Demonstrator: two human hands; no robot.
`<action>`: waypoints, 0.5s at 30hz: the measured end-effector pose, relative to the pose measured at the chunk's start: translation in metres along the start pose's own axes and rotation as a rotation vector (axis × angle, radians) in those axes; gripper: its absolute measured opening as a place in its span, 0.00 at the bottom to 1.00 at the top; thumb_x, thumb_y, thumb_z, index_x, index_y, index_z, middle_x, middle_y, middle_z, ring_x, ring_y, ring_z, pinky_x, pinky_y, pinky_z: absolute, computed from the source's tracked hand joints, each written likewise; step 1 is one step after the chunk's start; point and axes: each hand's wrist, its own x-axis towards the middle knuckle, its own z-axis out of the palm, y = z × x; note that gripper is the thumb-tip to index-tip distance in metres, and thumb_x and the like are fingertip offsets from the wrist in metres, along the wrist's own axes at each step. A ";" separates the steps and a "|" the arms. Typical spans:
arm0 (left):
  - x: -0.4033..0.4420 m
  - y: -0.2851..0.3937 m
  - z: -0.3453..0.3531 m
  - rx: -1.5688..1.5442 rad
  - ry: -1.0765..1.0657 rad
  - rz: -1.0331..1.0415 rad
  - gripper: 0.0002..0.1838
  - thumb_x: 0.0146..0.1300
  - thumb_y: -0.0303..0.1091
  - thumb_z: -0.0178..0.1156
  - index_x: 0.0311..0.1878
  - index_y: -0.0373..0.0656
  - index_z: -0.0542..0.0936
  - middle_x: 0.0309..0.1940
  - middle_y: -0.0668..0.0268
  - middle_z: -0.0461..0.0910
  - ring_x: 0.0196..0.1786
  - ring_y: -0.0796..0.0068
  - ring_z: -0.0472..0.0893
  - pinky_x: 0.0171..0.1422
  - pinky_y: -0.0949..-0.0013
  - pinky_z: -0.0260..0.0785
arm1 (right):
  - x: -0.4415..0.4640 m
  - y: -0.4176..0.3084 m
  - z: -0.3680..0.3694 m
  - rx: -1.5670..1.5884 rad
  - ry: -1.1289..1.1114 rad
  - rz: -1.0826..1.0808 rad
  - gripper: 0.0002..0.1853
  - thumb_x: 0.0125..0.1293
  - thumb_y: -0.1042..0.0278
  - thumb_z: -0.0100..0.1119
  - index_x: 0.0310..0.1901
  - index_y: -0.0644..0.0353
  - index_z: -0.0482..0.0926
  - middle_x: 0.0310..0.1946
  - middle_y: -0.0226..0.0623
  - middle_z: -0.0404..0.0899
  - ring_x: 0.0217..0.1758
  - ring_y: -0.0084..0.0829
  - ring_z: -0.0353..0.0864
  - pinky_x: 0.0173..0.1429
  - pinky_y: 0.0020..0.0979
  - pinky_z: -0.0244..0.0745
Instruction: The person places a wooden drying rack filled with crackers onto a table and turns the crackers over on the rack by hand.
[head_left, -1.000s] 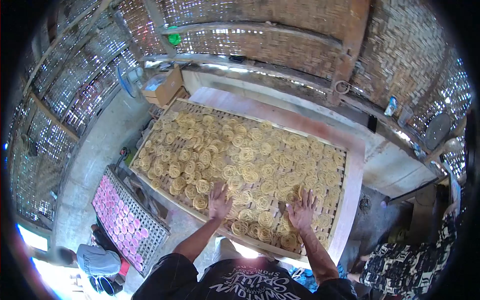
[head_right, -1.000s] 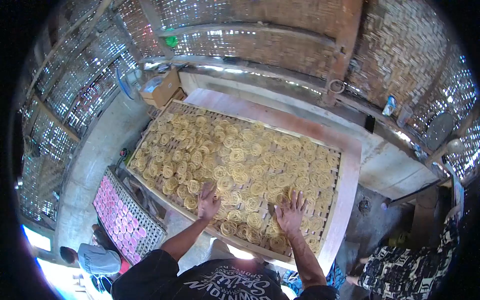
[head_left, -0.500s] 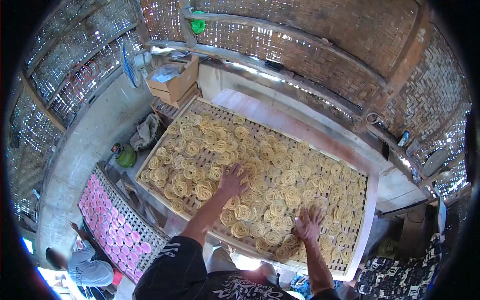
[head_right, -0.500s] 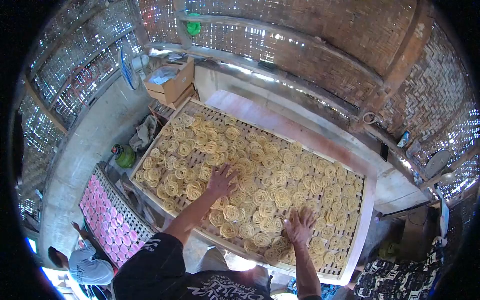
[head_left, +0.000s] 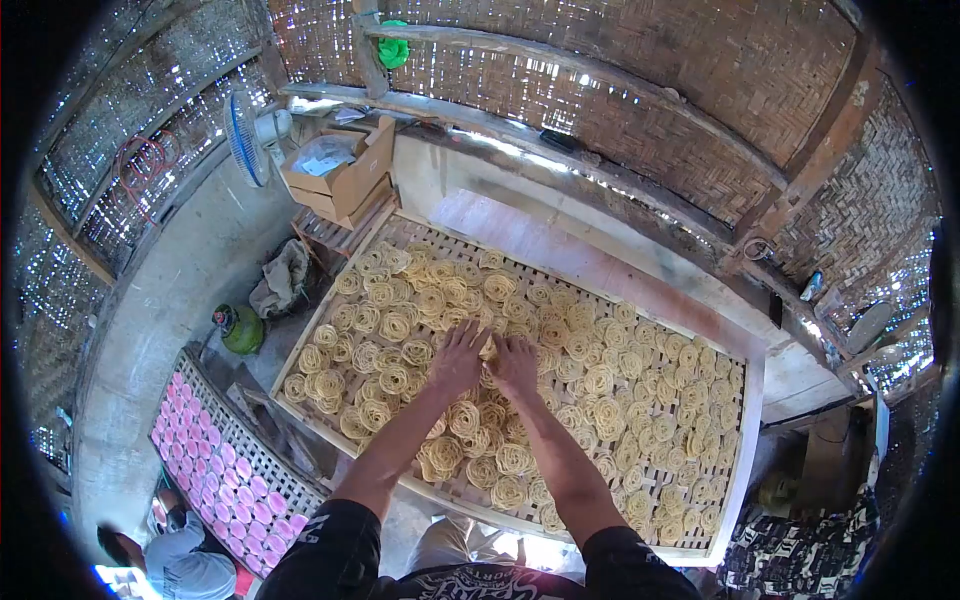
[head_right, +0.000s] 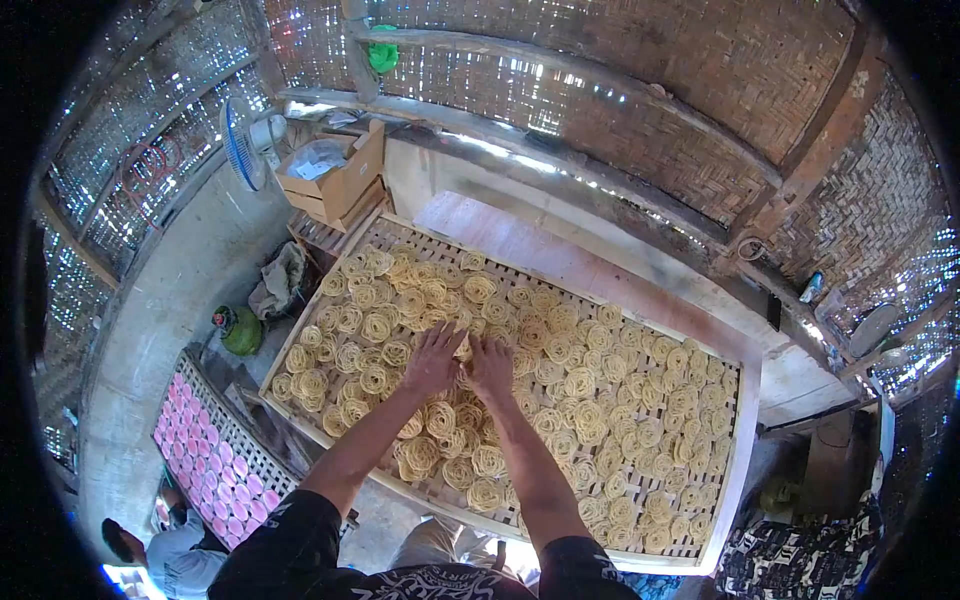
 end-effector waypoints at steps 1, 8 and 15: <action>0.006 -0.006 0.000 -0.007 -0.073 0.037 0.36 0.66 0.40 0.57 0.76 0.45 0.60 0.76 0.51 0.59 0.80 0.52 0.52 0.83 0.48 0.45 | -0.002 -0.002 0.008 0.050 0.126 -0.034 0.30 0.55 0.64 0.73 0.61 0.53 0.75 0.53 0.42 0.77 0.61 0.47 0.75 0.62 0.45 0.72; -0.001 -0.030 0.004 0.067 -0.361 -0.035 0.33 0.63 0.36 0.57 0.74 0.46 0.66 0.76 0.51 0.60 0.81 0.53 0.52 0.83 0.45 0.42 | -0.069 0.056 -0.042 0.784 0.343 0.168 0.21 0.62 0.70 0.70 0.58 0.55 0.79 0.50 0.33 0.81 0.45 0.30 0.82 0.52 0.31 0.76; -0.033 0.038 0.041 -0.174 -0.012 0.276 0.33 0.66 0.47 0.56 0.71 0.43 0.69 0.74 0.47 0.59 0.79 0.48 0.53 0.82 0.44 0.40 | -0.185 0.174 -0.039 0.920 0.587 0.496 0.17 0.73 0.69 0.57 0.60 0.67 0.76 0.44 0.38 0.85 0.44 0.22 0.79 0.53 0.26 0.73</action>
